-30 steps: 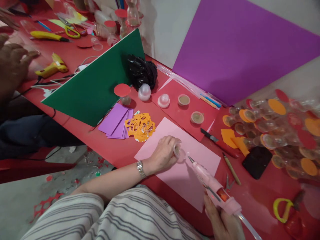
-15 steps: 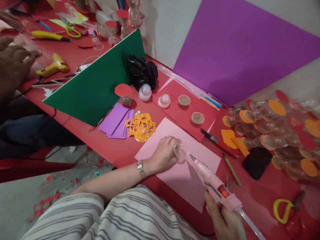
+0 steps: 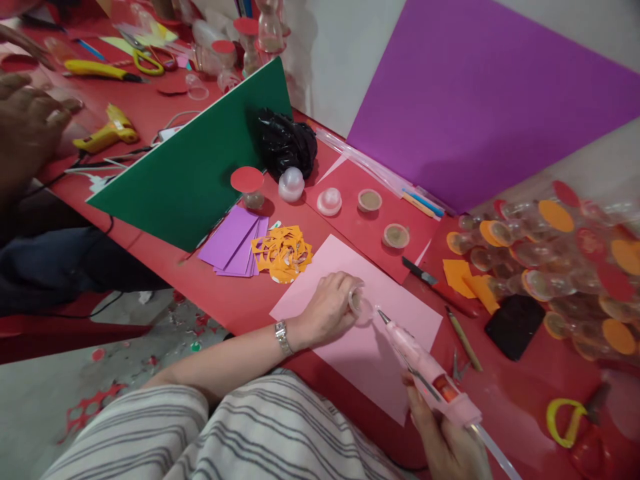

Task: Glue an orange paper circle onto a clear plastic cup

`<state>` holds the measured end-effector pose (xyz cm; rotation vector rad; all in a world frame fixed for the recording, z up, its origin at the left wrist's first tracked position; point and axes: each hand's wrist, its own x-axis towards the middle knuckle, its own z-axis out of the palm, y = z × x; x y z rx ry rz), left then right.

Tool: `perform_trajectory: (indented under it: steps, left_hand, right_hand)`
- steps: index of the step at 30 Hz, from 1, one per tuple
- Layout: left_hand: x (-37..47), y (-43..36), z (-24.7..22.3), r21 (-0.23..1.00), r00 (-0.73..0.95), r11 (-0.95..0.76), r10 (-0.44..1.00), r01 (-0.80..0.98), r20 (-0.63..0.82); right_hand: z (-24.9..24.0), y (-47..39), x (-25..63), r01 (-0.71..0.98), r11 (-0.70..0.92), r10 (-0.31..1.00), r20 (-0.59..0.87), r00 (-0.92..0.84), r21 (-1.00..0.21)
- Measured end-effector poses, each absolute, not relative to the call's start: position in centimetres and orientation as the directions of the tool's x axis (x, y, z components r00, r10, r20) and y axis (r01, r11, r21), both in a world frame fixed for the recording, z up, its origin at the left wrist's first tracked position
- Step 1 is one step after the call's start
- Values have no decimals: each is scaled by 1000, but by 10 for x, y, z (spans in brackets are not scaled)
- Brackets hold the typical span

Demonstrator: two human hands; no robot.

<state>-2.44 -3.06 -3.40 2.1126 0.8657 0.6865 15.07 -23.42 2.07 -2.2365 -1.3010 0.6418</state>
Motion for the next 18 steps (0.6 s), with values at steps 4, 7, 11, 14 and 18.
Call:
perform_trajectory:
  steps: [4,7,11,14,18]
  left_hand:
    - [-25,-30,-32,788,635,-493,753,370,173]
    - [-26,-30,-30,787,647,-494,745,370,164]
    - [-26,-29,-29,793,653,-486,742,368,152]
    - [-26,-29,-28,797,648,-479,747,370,148]
    - [-26,-29,-29,798,644,-468,753,380,135]
  right_hand:
    - [22,-235,152,655,-468,873,-197,446,-593]
    - [24,-236,150,654,-495,858,-203,472,-572]
    - [30,-236,143,657,-518,840,-184,510,-548]
    - [33,-236,139,658,-527,834,-180,521,-538]
    - [34,-240,136,657,-526,834,-178,522,-539]
